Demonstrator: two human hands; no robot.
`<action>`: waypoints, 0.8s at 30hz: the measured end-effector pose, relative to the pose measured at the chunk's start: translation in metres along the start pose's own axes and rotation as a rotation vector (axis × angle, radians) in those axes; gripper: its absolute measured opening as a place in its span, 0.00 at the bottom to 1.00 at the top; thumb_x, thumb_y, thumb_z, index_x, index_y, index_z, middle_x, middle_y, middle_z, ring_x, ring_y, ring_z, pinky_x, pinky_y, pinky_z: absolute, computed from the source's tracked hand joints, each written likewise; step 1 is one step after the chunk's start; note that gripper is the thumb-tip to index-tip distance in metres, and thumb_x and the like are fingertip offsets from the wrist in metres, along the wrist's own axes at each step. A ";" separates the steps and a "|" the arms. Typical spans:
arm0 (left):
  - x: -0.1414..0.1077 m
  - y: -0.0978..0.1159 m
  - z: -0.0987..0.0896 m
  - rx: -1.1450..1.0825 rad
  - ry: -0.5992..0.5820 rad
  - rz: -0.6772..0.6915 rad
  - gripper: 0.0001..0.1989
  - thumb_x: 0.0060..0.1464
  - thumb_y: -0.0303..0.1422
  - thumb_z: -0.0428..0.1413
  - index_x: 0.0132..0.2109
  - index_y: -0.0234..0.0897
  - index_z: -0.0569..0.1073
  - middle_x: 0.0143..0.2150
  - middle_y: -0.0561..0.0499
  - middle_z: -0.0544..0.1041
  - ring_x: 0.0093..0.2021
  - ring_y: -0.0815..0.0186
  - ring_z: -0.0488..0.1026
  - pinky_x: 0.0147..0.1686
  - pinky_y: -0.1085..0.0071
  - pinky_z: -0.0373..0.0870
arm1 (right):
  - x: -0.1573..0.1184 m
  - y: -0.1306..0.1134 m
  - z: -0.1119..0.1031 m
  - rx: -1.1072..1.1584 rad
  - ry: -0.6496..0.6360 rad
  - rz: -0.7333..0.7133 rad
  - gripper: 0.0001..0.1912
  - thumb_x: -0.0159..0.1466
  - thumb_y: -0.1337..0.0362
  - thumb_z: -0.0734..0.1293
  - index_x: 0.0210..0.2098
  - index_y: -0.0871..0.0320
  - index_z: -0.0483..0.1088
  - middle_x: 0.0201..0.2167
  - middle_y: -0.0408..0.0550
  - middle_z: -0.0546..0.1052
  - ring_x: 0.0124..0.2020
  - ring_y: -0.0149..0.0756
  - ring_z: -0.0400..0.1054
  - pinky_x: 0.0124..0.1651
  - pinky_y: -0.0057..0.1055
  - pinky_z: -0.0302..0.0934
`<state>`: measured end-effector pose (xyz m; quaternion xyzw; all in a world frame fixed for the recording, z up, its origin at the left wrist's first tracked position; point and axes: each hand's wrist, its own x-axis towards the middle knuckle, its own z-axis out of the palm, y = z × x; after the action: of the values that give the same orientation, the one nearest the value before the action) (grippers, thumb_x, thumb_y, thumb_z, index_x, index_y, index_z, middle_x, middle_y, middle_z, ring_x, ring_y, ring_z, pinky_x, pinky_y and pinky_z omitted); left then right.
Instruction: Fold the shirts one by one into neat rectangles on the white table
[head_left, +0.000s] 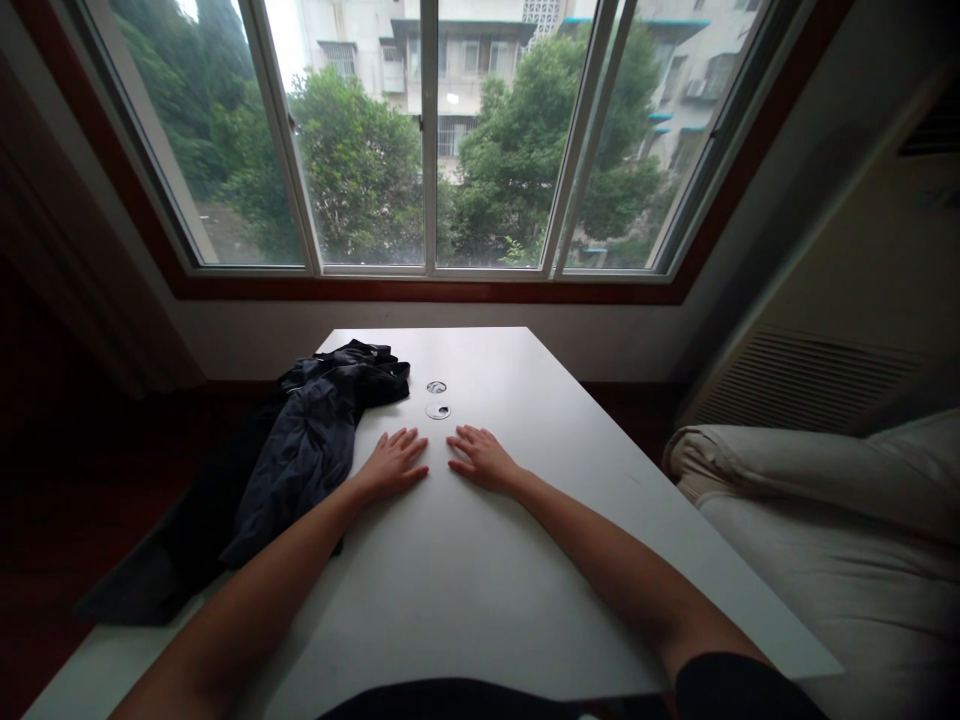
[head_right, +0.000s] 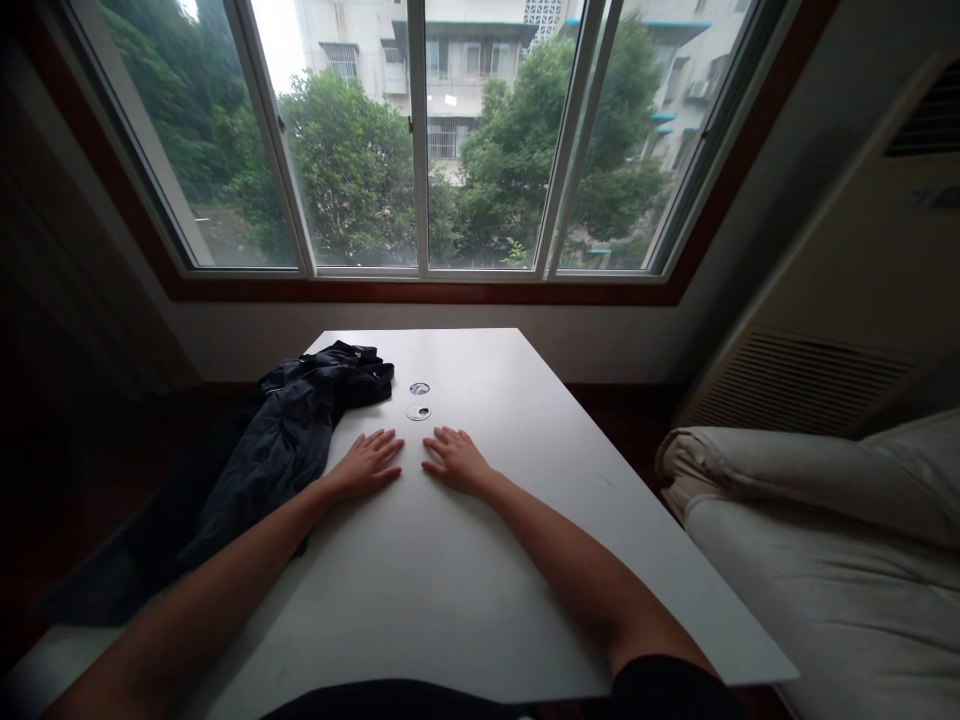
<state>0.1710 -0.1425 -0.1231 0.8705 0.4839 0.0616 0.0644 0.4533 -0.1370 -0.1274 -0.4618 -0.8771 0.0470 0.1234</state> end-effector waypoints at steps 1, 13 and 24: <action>0.000 0.000 0.000 -0.001 0.000 0.001 0.36 0.68 0.56 0.47 0.76 0.47 0.59 0.79 0.43 0.51 0.78 0.45 0.46 0.73 0.43 0.42 | 0.000 0.000 0.000 -0.001 0.000 -0.001 0.32 0.73 0.43 0.61 0.71 0.50 0.65 0.74 0.56 0.59 0.75 0.52 0.51 0.74 0.55 0.45; 0.000 -0.001 0.001 -0.001 -0.005 -0.003 0.36 0.68 0.56 0.47 0.76 0.47 0.59 0.79 0.43 0.51 0.78 0.46 0.46 0.73 0.44 0.43 | 0.000 0.000 0.000 -0.005 0.015 -0.008 0.32 0.73 0.44 0.62 0.70 0.50 0.65 0.74 0.56 0.60 0.74 0.53 0.53 0.73 0.55 0.47; 0.000 -0.001 0.001 -0.009 0.006 -0.001 0.36 0.68 0.56 0.48 0.75 0.47 0.60 0.79 0.43 0.52 0.78 0.46 0.46 0.73 0.44 0.43 | 0.001 0.001 0.001 -0.010 0.012 -0.002 0.32 0.72 0.44 0.62 0.70 0.49 0.65 0.74 0.55 0.60 0.74 0.53 0.52 0.74 0.55 0.47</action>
<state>0.1702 -0.1417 -0.1248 0.8697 0.4844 0.0665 0.0667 0.4532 -0.1361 -0.1287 -0.4617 -0.8771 0.0395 0.1265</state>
